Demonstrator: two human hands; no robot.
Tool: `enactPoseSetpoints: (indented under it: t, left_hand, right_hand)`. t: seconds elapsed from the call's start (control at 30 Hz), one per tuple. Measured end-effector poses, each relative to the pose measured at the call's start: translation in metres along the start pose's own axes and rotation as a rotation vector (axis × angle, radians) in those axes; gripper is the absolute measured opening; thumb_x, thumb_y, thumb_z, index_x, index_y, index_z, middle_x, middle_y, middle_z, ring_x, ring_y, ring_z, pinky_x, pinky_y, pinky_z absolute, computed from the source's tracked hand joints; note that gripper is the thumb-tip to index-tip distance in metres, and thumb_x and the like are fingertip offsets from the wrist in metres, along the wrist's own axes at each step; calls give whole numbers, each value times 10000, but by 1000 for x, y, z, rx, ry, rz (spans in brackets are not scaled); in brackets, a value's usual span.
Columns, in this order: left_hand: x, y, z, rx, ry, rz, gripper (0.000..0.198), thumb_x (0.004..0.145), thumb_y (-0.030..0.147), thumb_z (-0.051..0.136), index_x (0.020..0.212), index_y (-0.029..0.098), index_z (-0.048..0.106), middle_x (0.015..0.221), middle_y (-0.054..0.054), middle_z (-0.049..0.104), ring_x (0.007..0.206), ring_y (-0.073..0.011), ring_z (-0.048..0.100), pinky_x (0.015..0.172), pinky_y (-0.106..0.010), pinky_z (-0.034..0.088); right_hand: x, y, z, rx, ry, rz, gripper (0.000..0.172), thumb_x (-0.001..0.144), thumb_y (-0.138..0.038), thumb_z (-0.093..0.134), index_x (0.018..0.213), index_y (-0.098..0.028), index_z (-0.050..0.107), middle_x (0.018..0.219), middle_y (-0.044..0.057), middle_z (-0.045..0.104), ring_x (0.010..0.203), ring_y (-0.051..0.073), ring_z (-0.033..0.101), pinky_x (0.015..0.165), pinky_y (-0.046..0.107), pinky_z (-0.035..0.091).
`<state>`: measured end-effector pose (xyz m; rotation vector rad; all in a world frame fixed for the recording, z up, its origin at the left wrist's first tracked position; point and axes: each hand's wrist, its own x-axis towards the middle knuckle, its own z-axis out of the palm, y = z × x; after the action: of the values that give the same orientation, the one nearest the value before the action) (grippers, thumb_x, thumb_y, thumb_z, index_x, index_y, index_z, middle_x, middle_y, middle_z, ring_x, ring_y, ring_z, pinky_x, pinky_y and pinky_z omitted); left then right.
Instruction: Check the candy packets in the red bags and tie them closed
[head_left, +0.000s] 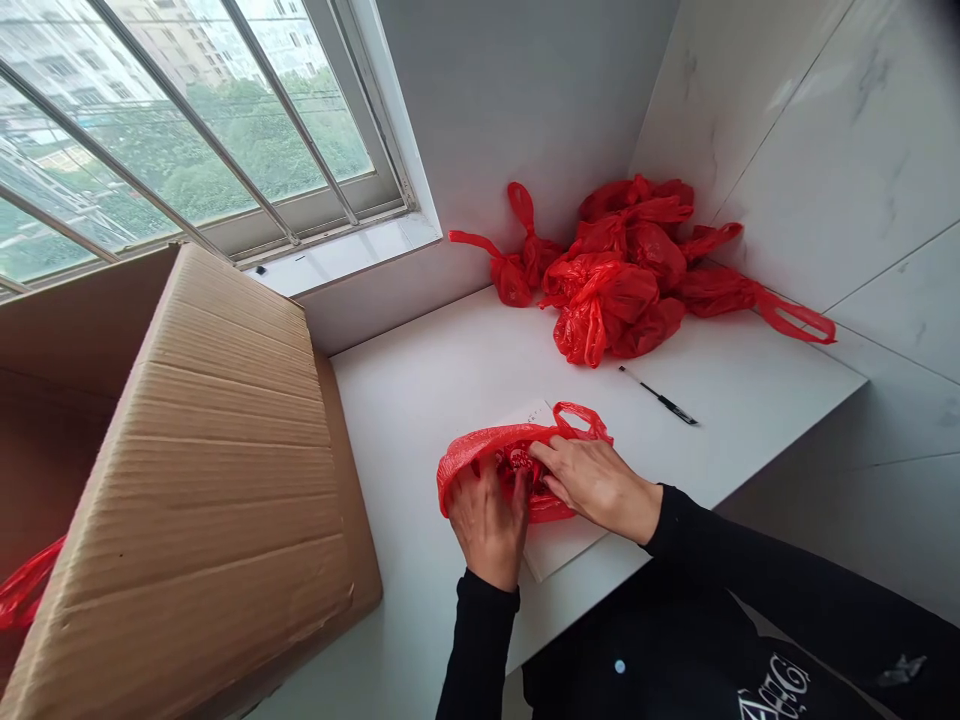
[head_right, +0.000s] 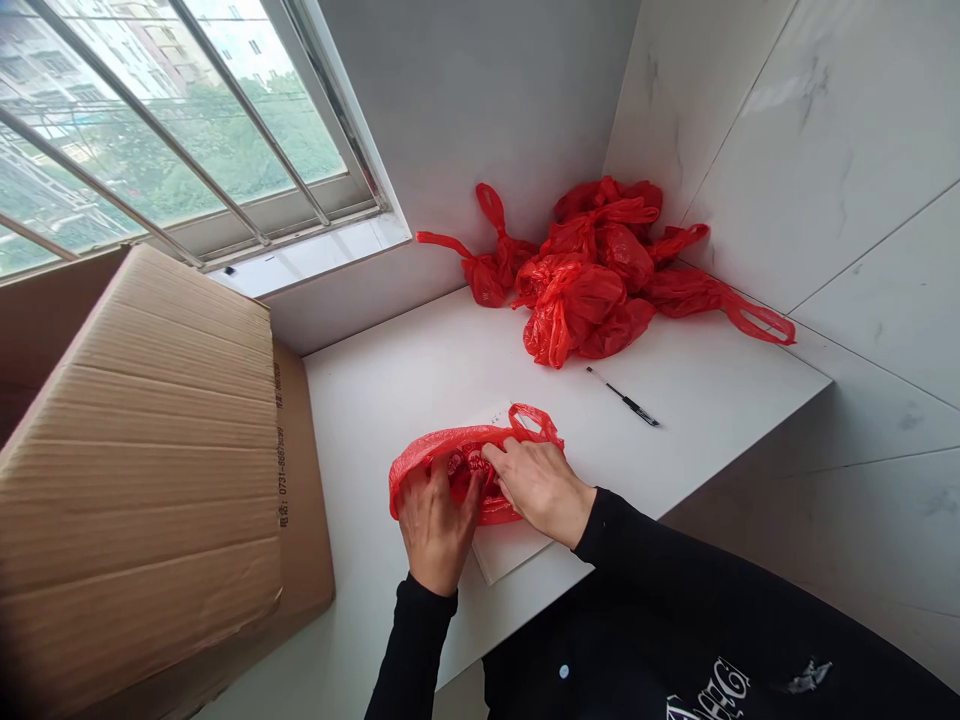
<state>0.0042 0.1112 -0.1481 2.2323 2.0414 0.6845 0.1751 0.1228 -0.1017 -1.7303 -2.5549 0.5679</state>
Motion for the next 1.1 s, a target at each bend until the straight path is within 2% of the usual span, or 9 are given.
enactPoseSetpoints:
  t: [0.13, 0.23, 0.33, 0.43, 0.6, 0.77, 0.9, 1.0, 1.1]
  left_hand:
    - [3, -2, 5, -16, 47, -55, 341, 954, 415, 545, 1103, 133, 666, 1039, -162, 673, 1001, -339, 617, 888, -460, 490]
    - [0, 5, 1, -53, 48, -47, 292, 980, 349, 503, 1123, 157, 669, 1043, -140, 668, 983, -298, 617, 902, -438, 488]
    - [-6, 15, -6, -110, 0, -8, 259, 974, 373, 529, 1132, 225, 673, 1067, -105, 648, 1010, -274, 607, 932, -439, 474]
    - [-9, 20, -7, -169, -84, 24, 237, 939, 404, 588, 1078, 236, 680, 1121, -110, 643, 1094, -317, 592, 956, -496, 447]
    - [-8, 15, -7, -232, -119, -2, 196, 979, 306, 505, 892, 214, 654, 878, -60, 684, 857, -250, 632, 797, -407, 477]
    - [-12, 7, -25, -207, -49, -75, 130, 935, 287, 550, 832, 219, 593, 788, -46, 644, 770, -237, 570, 740, -385, 455]
    - [-16, -5, -32, -162, -17, -21, 77, 941, 224, 500, 955, 214, 575, 833, -53, 642, 765, -232, 585, 695, -362, 459]
    - [-17, -8, -31, -25, 16, -8, 238, 930, 172, 449, 1139, 164, 563, 817, -78, 624, 735, -256, 593, 658, -376, 460]
    - [-14, -4, -30, 10, -43, 11, 330, 905, 141, 468, 1208, 211, 577, 869, -82, 673, 747, -263, 631, 643, -372, 462]
  right_hand:
    - [-2, 0, -2, 35, 6, 1, 224, 937, -143, 552, 1157, -175, 584, 985, 57, 666, 807, 192, 626, 598, 302, 262]
    - [-2, -1, -3, 40, 8, 10, 218, 942, -148, 559, 1158, -176, 578, 980, 57, 667, 813, 194, 631, 599, 297, 270]
    - [-2, 0, -3, 47, 1, 27, 228, 954, -151, 546, 1180, -172, 564, 984, 66, 674, 809, 199, 640, 598, 296, 287]
    - [-2, 2, 0, 60, 11, 27, 314, 939, -133, 563, 1250, -150, 518, 1029, 90, 679, 864, 220, 654, 617, 300, 327]
    - [-4, 8, 9, 71, 65, 24, 287, 954, -191, 572, 1224, -143, 485, 985, 87, 674, 839, 226, 648, 604, 305, 330]
    - [-5, 13, 13, 44, 105, 6, 277, 950, -188, 577, 1209, -165, 482, 949, 56, 655, 770, 196, 621, 578, 292, 272]
    - [-6, 13, 9, 38, 104, -12, 196, 954, -183, 572, 1140, -174, 513, 941, 43, 639, 751, 171, 601, 583, 286, 256]
    - [-8, 12, 7, 32, 101, -22, 179, 949, -181, 573, 1122, -174, 527, 942, 41, 628, 760, 170, 591, 585, 286, 254]
    - [-9, 12, 5, 30, 95, -25, 151, 941, -167, 571, 1089, -172, 543, 952, 44, 622, 753, 164, 580, 582, 283, 252]
